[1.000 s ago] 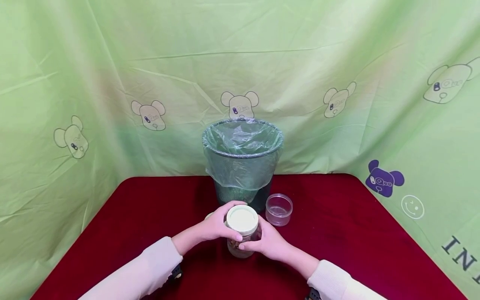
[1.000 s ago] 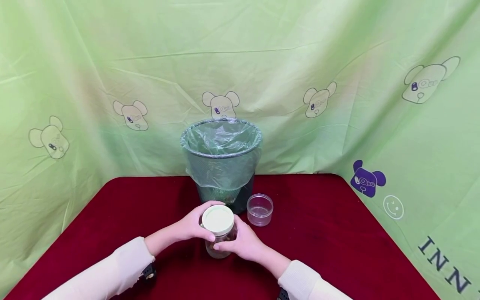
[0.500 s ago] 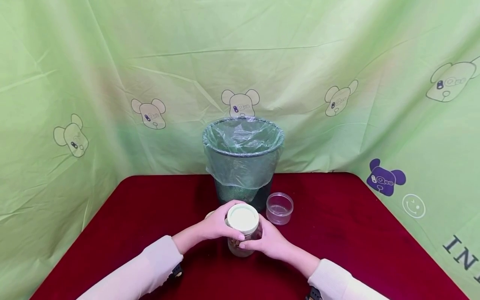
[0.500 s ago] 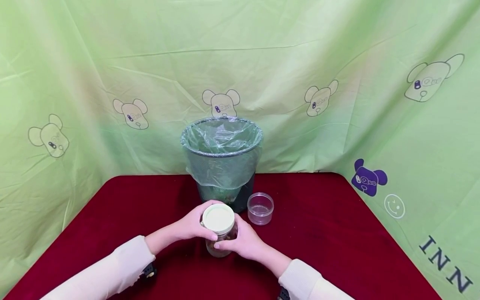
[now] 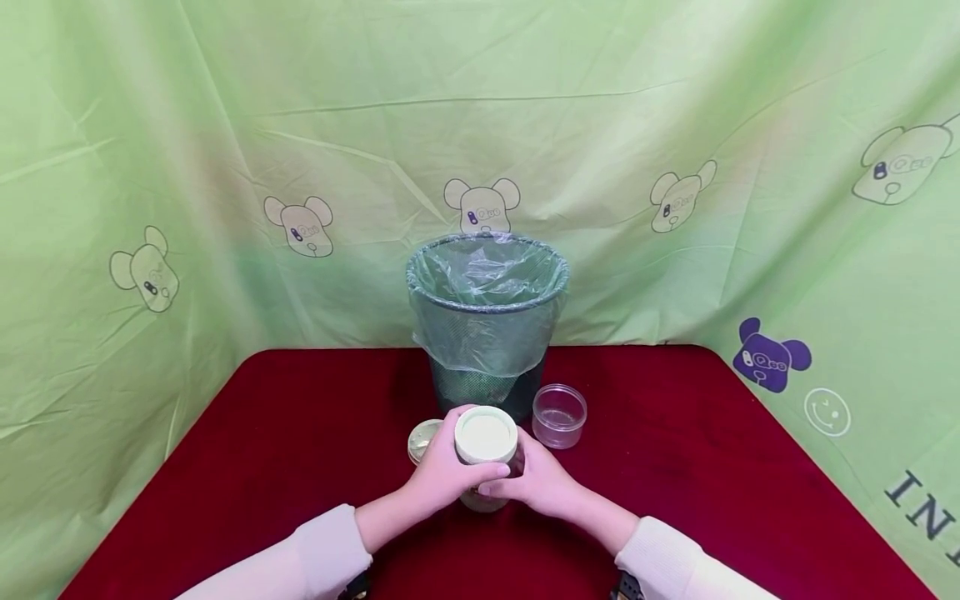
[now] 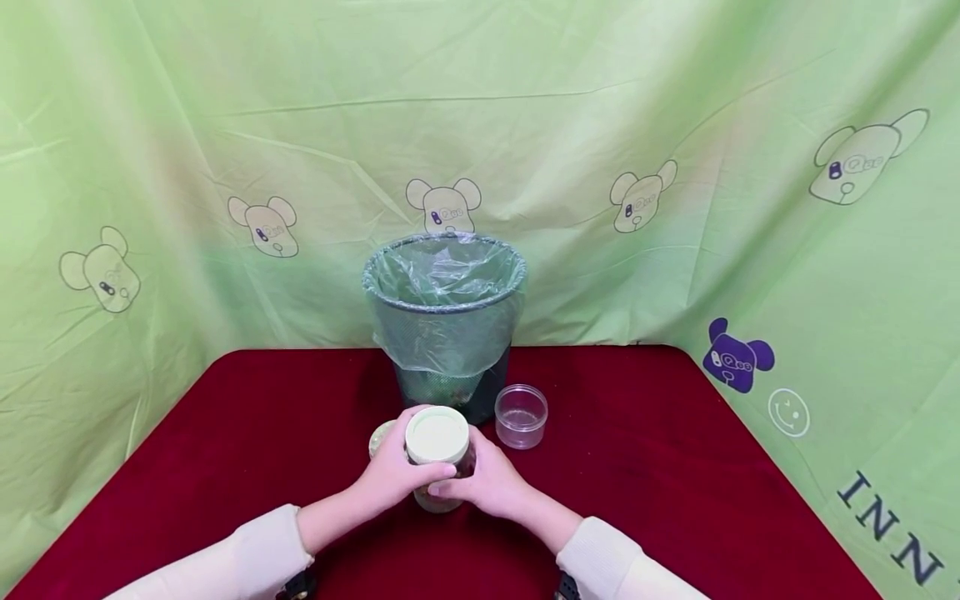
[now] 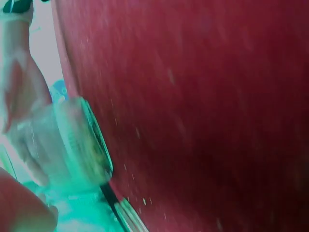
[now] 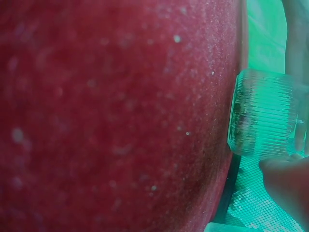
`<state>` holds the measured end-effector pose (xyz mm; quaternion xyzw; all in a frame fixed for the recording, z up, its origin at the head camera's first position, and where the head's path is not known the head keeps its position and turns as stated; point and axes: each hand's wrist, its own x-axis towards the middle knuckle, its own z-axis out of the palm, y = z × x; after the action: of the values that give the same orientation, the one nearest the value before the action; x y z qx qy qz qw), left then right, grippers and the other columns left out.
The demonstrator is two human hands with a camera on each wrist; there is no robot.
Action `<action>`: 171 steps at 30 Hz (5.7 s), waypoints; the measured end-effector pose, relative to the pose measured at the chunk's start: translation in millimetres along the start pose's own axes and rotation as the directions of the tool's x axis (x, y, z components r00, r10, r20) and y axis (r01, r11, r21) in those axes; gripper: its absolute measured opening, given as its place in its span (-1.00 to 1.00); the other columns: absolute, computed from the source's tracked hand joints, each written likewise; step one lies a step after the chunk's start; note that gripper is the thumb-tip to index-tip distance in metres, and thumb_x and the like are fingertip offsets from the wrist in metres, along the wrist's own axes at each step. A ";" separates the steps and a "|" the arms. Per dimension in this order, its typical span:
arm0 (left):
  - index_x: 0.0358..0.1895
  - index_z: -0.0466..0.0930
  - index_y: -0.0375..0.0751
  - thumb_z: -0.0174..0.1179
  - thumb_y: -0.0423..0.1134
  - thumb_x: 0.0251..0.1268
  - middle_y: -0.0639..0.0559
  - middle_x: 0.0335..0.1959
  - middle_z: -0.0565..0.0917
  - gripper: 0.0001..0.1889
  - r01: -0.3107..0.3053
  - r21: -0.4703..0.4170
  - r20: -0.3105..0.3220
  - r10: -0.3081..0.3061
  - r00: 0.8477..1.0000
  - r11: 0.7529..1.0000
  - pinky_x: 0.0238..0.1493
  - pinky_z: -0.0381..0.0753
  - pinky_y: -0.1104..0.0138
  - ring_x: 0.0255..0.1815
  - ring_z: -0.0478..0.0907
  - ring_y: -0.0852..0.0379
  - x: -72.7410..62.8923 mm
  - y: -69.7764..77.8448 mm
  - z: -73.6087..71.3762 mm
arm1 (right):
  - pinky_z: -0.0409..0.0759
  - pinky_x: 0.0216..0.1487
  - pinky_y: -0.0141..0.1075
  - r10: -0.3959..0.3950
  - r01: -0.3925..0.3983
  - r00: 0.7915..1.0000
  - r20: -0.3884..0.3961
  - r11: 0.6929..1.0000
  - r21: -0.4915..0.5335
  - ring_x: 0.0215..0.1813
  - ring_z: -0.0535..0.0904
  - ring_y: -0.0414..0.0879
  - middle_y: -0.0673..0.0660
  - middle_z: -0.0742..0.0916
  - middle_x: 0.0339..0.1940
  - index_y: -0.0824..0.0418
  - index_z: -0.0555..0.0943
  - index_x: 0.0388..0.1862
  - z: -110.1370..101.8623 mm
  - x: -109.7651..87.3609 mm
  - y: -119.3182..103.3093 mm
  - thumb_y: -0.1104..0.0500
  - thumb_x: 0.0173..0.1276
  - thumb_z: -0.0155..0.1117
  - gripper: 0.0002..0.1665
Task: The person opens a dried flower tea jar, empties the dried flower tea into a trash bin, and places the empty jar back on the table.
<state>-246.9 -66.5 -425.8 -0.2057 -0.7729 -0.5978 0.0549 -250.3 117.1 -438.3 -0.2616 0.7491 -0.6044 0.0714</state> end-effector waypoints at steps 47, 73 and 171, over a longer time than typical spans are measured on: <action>0.30 0.35 -0.25 0.49 -0.27 -0.08 -0.05 0.11 0.56 -0.22 -0.088 -0.095 0.380 0.117 0.918 0.992 0.16 0.42 0.31 0.11 0.47 0.11 28.7 -12.1 -40.3 | 0.47 0.15 -0.31 -0.002 0.002 1.000 0.001 1.000 -0.008 0.16 0.54 -0.06 0.14 0.58 0.16 0.26 0.29 0.34 0.7 0.4 0.6 0.27 0.08 0.52 -0.13; 0.26 0.38 -0.19 0.54 -0.23 -0.11 0.02 0.08 0.57 -0.23 -0.036 -0.010 0.238 0.038 0.971 0.999 0.15 0.43 0.26 0.09 0.48 0.11 18.8 -11.7 -22.3 | 0.50 0.12 -0.31 -0.024 0.024 1.000 0.003 0.999 0.023 0.14 0.54 -0.02 0.21 0.57 0.16 0.33 0.28 0.33 -0.3 -0.2 -1.0 0.27 0.10 0.51 -0.14; 0.25 0.36 -0.16 0.57 -0.32 -0.17 0.01 0.08 0.56 -0.19 -0.119 0.022 0.110 0.115 0.987 0.993 0.12 0.47 0.21 0.08 0.49 0.08 25.6 3.3 -44.9 | 0.43 0.21 -0.32 -0.018 0.018 1.000 0.010 1.000 -0.023 0.24 0.49 0.06 0.18 0.57 0.20 0.28 0.28 0.36 -0.8 1.5 -1.2 0.25 0.09 0.53 -0.11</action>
<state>-276.1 -101.9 -401.8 -0.2820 -0.7699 -0.5703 0.0509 -251.5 117.0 -436.7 -0.2720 0.7534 -0.5949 0.0665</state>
